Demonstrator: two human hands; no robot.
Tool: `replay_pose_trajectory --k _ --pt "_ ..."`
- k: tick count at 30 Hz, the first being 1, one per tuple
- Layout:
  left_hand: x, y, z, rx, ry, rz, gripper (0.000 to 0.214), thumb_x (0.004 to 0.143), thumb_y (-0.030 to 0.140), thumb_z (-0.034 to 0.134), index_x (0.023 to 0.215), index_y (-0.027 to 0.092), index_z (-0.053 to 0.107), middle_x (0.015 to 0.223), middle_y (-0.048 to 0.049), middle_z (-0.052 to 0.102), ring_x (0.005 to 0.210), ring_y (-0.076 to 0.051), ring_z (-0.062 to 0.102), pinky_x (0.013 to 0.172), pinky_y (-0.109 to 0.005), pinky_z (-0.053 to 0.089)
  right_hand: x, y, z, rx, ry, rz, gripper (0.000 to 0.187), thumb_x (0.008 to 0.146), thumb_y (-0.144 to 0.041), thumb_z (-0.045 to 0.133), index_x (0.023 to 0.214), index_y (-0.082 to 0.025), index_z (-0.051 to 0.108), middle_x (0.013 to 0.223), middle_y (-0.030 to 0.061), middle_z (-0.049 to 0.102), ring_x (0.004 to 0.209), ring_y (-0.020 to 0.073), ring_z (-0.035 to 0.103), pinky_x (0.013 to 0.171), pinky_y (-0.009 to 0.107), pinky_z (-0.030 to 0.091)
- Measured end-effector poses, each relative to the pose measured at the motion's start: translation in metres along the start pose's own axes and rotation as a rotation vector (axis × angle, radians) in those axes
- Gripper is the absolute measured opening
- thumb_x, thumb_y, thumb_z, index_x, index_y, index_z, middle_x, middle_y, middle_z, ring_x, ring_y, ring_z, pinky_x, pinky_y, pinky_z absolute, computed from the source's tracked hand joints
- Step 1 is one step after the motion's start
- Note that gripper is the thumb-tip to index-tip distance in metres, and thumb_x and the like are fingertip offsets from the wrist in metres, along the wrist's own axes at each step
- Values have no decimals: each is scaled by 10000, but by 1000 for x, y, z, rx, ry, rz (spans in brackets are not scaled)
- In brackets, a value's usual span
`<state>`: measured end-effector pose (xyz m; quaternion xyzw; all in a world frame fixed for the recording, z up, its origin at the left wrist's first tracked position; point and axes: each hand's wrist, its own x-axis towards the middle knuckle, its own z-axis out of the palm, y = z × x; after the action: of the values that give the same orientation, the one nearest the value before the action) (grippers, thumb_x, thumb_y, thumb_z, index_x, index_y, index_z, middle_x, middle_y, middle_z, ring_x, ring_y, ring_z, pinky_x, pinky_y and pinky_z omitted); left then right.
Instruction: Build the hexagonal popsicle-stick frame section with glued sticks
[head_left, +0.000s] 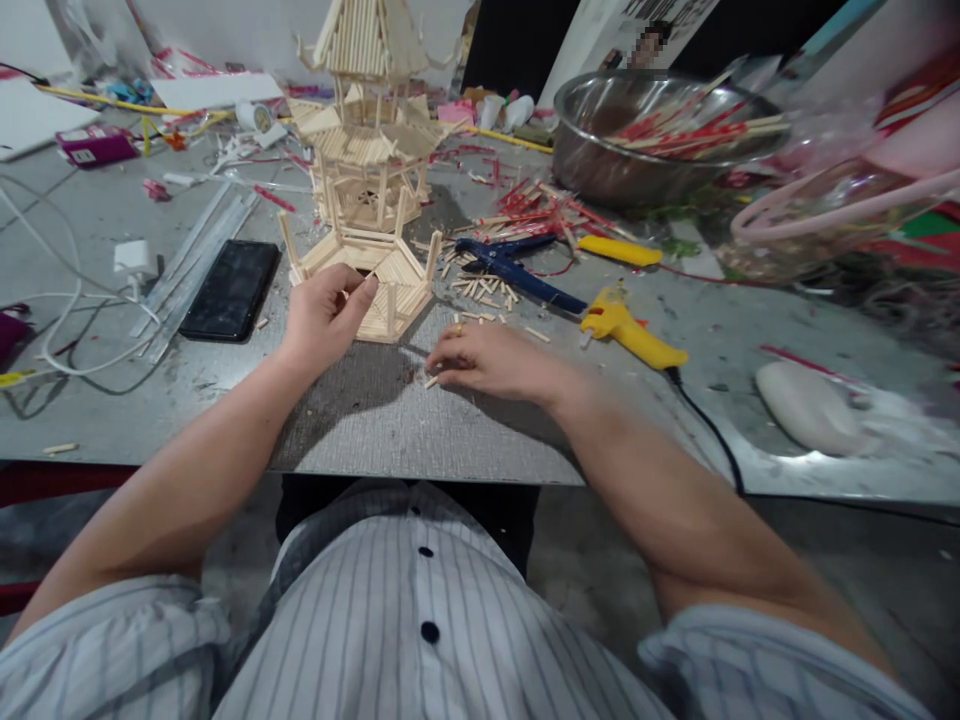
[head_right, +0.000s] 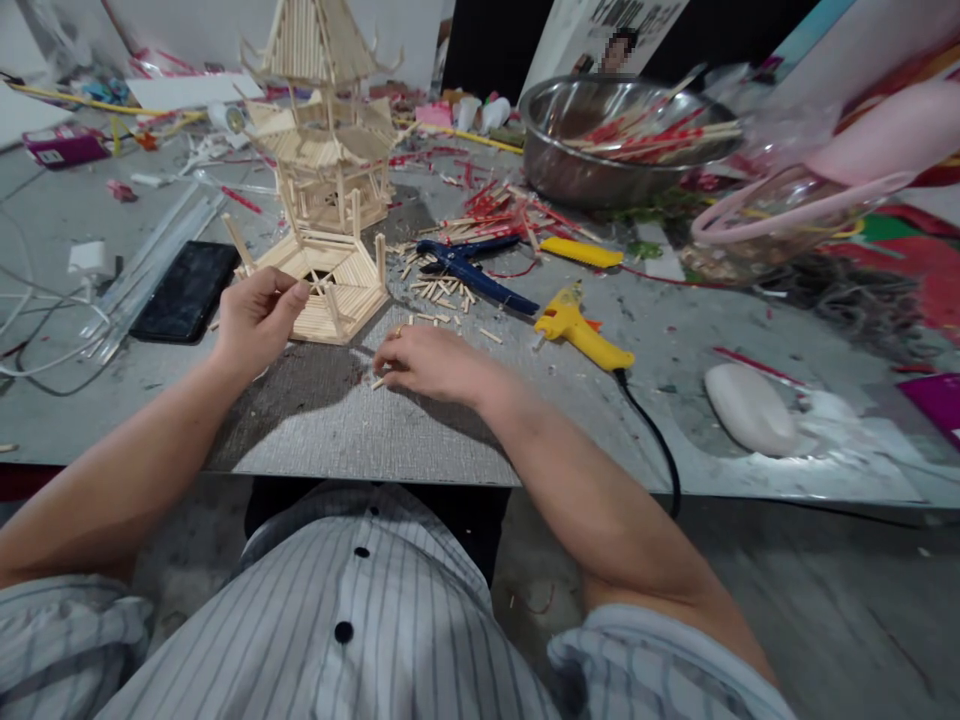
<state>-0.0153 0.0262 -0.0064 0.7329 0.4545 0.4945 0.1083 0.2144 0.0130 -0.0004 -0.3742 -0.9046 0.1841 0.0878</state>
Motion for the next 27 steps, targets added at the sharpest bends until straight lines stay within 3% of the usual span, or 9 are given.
replay_pose_trajectory --k 7,12,17,22,27 --pt "0 5 2 -16 -29 -59 127 798 204 560 682 185 514 569 53 452 463 -58 326 470 -227 283 -2 -8 6 -67 -128 38 142 887 -244 533 913 -186 660 1009 71 633 862 171 580 704 271 369" --pt "1 7 1 -5 -28 -77 118 796 202 560 690 182 512 591 46 476 484 -59 343 486 -219 299 -4 -8 6 -23 -68 101 179 920 -263 482 971 -178 631 994 85 666 925 193 592 782 288 398" --pt "2 7 0 51 -70 -140 50 785 201 537 742 178 550 637 31 532 518 -68 391 518 -211 341 -5 -7 9 -37 -45 97 255 936 -245 434 1091 -190 630 1118 96 661 1007 204 600 847 307 417" --pt "3 8 -4 203 -320 -199 202 731 167 516 906 162 618 807 -12 632 639 -104 514 654 -244 428 -6 -3 10 -97 13 105 241 902 -204 466 1016 -169 676 1074 100 669 979 204 610 833 308 425" --pt "6 14 -7 343 -550 -256 309 747 272 542 1019 152 626 918 -58 656 757 -161 581 724 -289 458 -7 -1 9 -137 62 137 272 906 -312 484 925 -163 711 970 96 695 916 215 622 785 318 424"
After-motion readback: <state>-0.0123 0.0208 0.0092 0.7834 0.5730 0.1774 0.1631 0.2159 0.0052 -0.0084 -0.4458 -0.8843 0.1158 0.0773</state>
